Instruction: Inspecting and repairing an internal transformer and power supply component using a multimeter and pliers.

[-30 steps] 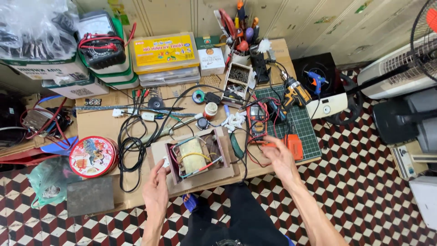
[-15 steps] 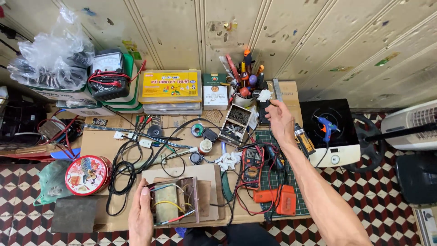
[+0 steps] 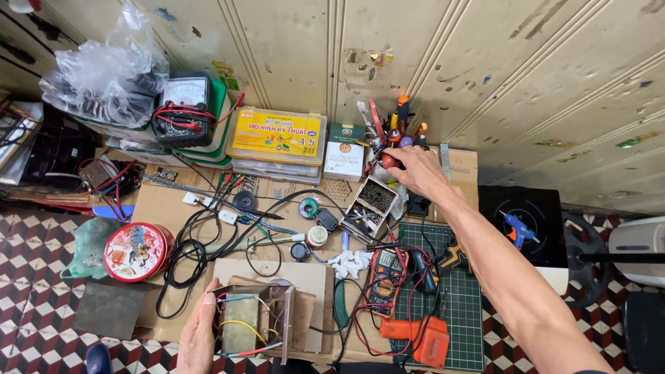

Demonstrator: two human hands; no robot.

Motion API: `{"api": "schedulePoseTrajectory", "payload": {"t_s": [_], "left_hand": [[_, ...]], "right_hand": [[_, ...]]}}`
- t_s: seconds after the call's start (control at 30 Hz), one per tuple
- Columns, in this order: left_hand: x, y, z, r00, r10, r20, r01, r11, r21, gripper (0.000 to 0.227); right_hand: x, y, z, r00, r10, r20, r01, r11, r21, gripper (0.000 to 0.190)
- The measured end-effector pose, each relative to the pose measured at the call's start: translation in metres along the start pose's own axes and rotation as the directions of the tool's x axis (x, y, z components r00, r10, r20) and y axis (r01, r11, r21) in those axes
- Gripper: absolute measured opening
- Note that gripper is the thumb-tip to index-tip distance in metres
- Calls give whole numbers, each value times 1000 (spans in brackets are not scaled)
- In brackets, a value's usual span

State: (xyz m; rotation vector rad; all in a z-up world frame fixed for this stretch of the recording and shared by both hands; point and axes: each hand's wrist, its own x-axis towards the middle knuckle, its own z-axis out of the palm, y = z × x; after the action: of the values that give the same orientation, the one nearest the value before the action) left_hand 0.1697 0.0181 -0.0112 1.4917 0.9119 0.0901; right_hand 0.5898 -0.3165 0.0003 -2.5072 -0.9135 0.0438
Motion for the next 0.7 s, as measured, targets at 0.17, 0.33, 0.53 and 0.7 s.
{"api": "schedulePoseTrajectory", "payload": {"t_s": [0.17,0.33,0.53,0.7], "left_hand": [[-8,1,1,1000,-25,-14,24,998,-54,65],[0,-10,-1,1000,-15,3,15,999,-46,64],[9,-36,-2,996,-88,29,93,970,-223,60],[8,-42,1,995,-97,22,99,959,-267,57]], "right_hand": [[3,-7,10,986,-11,167,28,995,-101,39],[-4,-15,8,991,93,96,-80,988,-136,36],[-3,-14,3,997,56,56,-50,993,-106,42],[13,-23,14,997,52,-62,-56,996,-69,25]]}}
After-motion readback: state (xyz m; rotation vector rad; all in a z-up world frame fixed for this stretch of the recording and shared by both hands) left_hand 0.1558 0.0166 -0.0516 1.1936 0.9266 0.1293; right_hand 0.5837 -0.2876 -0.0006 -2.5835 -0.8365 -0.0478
